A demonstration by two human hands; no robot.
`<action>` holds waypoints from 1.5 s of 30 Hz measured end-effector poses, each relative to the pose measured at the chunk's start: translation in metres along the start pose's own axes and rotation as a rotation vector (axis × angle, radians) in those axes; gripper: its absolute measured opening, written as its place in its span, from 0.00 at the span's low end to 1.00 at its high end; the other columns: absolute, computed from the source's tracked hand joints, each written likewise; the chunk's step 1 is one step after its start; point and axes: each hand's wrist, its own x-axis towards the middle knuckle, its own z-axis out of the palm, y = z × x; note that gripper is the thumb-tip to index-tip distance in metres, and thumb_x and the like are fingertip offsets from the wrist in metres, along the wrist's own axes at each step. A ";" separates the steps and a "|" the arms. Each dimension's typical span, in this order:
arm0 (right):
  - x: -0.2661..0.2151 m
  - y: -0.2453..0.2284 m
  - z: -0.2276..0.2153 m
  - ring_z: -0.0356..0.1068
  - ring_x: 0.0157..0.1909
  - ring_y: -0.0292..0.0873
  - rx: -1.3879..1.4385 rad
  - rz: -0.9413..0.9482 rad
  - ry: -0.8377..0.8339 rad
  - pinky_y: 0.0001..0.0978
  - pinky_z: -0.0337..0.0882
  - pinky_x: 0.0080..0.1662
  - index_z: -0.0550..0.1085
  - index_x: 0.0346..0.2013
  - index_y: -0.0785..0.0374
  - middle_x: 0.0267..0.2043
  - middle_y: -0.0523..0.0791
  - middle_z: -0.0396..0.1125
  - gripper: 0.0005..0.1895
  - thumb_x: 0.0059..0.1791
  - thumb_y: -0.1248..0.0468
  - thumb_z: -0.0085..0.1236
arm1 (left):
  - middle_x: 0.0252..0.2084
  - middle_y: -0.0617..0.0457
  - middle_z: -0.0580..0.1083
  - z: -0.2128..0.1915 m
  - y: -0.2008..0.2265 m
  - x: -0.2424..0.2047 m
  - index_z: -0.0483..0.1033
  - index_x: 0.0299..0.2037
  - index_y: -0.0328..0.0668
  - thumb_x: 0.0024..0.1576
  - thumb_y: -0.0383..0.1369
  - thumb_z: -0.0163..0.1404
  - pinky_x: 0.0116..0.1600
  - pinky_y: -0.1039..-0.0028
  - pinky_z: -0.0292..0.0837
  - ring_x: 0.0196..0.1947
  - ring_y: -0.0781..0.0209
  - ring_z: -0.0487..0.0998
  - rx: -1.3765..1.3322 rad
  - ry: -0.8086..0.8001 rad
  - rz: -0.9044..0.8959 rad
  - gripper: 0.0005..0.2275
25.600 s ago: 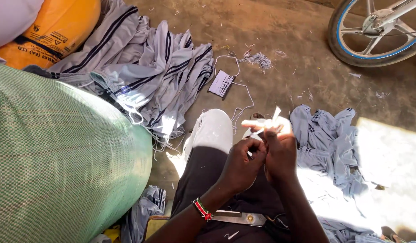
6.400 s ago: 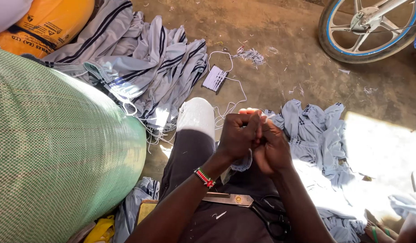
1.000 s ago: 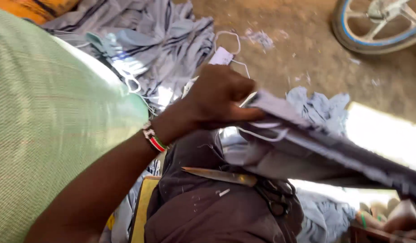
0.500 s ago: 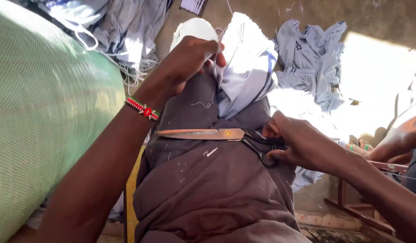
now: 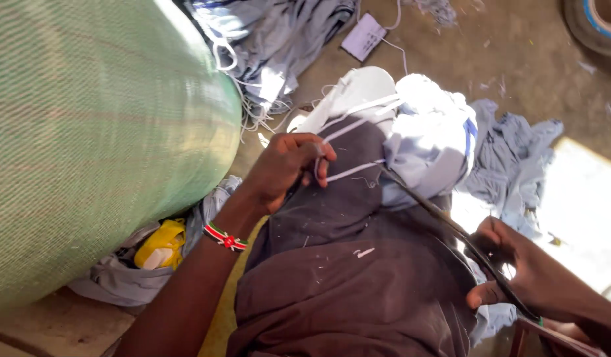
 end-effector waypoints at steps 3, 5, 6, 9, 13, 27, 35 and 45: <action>0.018 -0.020 0.008 0.59 0.30 0.48 0.051 0.031 -0.037 0.40 0.52 0.35 0.67 0.31 0.66 0.26 0.49 0.61 0.36 0.24 0.46 0.75 | 0.23 0.52 0.76 0.006 -0.007 -0.006 0.79 0.32 0.37 0.59 0.31 0.50 0.29 0.81 0.61 0.25 0.65 0.79 -0.033 -0.010 0.034 0.07; 0.026 -0.051 0.021 0.70 0.39 0.49 0.050 0.094 -0.066 0.43 0.63 0.44 0.68 0.47 0.65 0.37 0.51 0.70 0.47 0.20 0.47 0.73 | 0.28 0.50 0.79 0.009 -0.013 -0.012 0.79 0.31 0.37 0.59 0.32 0.50 0.37 0.79 0.64 0.30 0.65 0.79 -0.012 0.016 0.084 0.09; 0.032 -0.067 0.026 0.80 0.49 0.51 0.051 0.158 -0.093 0.46 0.73 0.52 0.69 0.63 0.64 0.47 0.52 0.79 0.61 0.16 0.49 0.70 | 0.33 0.49 0.82 0.011 -0.015 -0.013 0.80 0.29 0.38 0.59 0.33 0.49 0.45 0.77 0.67 0.36 0.65 0.78 0.009 0.038 0.132 0.10; 0.056 -0.073 0.042 0.77 0.37 0.52 0.216 -0.071 -0.202 0.45 0.76 0.38 0.73 0.50 0.69 0.34 0.51 0.71 0.49 0.20 0.46 0.73 | 0.32 0.52 0.82 0.014 -0.015 -0.023 0.82 0.30 0.38 0.59 0.31 0.47 0.40 0.78 0.64 0.32 0.69 0.75 0.110 0.138 0.061 0.11; 0.085 -0.103 0.057 0.65 0.13 0.42 0.392 -0.279 -0.338 0.33 0.70 0.09 0.60 0.36 0.59 0.17 0.48 0.65 0.37 0.29 0.62 0.84 | 0.26 0.41 0.79 0.017 -0.026 -0.030 0.81 0.30 0.31 0.59 0.29 0.49 0.26 0.87 0.65 0.24 0.66 0.76 0.051 0.184 0.116 0.10; -0.014 -0.063 0.038 0.74 0.23 0.43 -0.900 -0.298 -0.229 0.41 0.72 0.28 0.58 0.43 0.48 0.26 0.37 0.73 0.21 0.54 0.42 0.56 | 0.38 0.49 0.84 0.000 0.008 0.012 0.86 0.40 0.35 0.53 0.25 0.58 0.48 0.76 0.78 0.35 0.64 0.80 0.383 0.314 0.040 0.08; 0.032 -0.110 0.049 0.76 0.21 0.37 -0.208 -0.342 0.407 0.29 0.74 0.24 0.66 0.41 0.59 0.28 0.41 0.77 0.25 0.41 0.53 0.71 | 0.46 0.56 0.68 0.098 0.017 0.071 0.85 0.36 0.54 0.52 0.38 0.62 0.61 0.69 0.59 0.55 0.58 0.62 0.720 -0.306 0.509 0.05; 0.092 -0.124 0.043 0.78 0.32 0.53 0.822 -0.432 0.543 0.41 0.82 0.36 0.59 0.37 0.71 0.38 0.61 0.75 0.12 0.54 0.64 0.48 | 0.62 0.37 0.58 0.115 -0.029 0.246 0.50 0.72 0.52 0.45 0.51 0.60 0.55 0.49 0.72 0.51 0.34 0.75 1.374 -0.112 -0.008 0.45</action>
